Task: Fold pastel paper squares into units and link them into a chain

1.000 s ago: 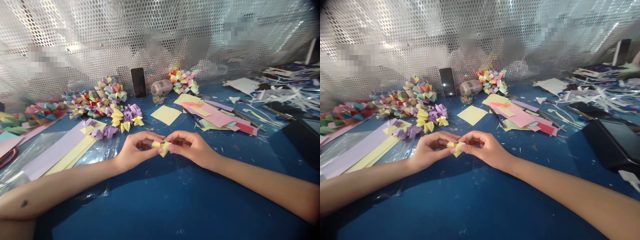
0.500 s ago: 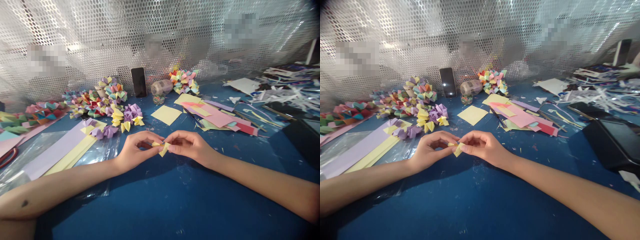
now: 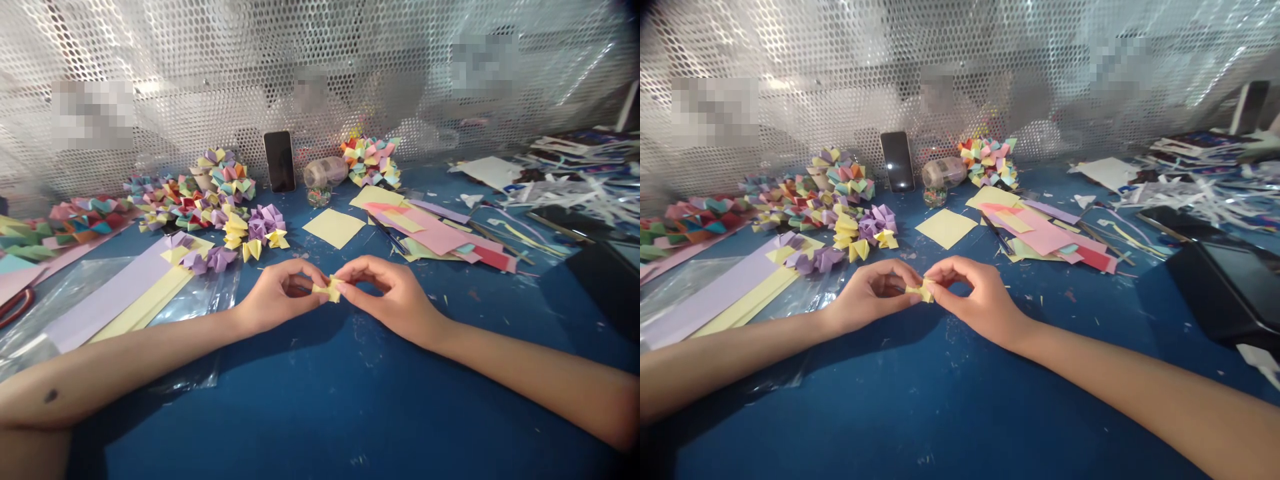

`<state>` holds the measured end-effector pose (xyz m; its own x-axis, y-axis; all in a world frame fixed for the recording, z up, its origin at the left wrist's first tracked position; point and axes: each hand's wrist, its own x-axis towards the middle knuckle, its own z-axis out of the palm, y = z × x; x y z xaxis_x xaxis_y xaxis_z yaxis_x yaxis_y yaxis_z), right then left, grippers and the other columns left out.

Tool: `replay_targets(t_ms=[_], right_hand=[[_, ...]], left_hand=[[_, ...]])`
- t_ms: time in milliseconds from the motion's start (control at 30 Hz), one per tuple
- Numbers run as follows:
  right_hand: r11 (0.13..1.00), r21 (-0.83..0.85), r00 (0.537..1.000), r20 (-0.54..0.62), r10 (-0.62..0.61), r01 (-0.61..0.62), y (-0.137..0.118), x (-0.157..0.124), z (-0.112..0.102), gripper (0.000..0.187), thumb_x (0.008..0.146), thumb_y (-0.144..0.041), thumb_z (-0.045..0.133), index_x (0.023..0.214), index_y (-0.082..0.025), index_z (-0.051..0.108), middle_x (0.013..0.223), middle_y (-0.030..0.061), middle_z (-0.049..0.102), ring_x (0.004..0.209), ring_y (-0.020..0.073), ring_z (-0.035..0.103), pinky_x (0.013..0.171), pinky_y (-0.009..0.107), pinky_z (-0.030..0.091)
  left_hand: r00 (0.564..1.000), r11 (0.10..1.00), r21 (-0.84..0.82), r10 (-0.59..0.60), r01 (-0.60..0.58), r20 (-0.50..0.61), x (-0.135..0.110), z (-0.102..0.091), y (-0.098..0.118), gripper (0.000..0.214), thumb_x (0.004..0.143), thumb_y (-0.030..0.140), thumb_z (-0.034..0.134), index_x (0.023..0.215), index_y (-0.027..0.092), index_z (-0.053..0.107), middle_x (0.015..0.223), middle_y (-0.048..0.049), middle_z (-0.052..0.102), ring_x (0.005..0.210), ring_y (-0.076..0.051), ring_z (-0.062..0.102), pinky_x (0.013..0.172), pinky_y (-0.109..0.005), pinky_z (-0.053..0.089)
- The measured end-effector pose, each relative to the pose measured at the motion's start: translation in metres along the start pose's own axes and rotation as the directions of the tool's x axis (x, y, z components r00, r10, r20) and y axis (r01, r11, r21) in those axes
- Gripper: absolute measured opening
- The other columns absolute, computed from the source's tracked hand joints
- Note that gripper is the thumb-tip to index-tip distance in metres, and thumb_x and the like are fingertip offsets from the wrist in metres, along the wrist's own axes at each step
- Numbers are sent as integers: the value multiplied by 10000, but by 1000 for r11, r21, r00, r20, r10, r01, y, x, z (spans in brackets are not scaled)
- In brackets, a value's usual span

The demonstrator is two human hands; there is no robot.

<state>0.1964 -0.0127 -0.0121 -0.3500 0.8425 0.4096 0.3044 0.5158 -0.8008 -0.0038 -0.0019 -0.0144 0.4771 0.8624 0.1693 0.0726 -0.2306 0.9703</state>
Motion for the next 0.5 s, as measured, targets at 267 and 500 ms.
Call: replay_targets(t_ms=[267, 500], right_hand=[[992, -95, 995, -40, -91, 87, 2, 1, 3, 269, 771, -295, 657, 1019, -218, 584, 953, 41, 642, 863, 167, 634, 778, 314, 556], [999, 42, 996, 86, 27, -31, 5, 3, 4, 411, 770, -338, 667, 1150, -242, 542, 1107, 50, 628, 968, 180, 634, 872, 355, 545]], left_hand=[[998, 991, -124, -60, 58, -14, 6, -4, -4, 229, 679, 207, 723, 772, 129, 529, 808, -15, 607, 722, -106, 631, 664, -212, 515], [995, 978, -193, -92, 84, -32, 8, -4, -1, 189, 709, 214, 705, 763, 123, 548, 769, 1, 592, 649, -69, 588, 619, -187, 498]])
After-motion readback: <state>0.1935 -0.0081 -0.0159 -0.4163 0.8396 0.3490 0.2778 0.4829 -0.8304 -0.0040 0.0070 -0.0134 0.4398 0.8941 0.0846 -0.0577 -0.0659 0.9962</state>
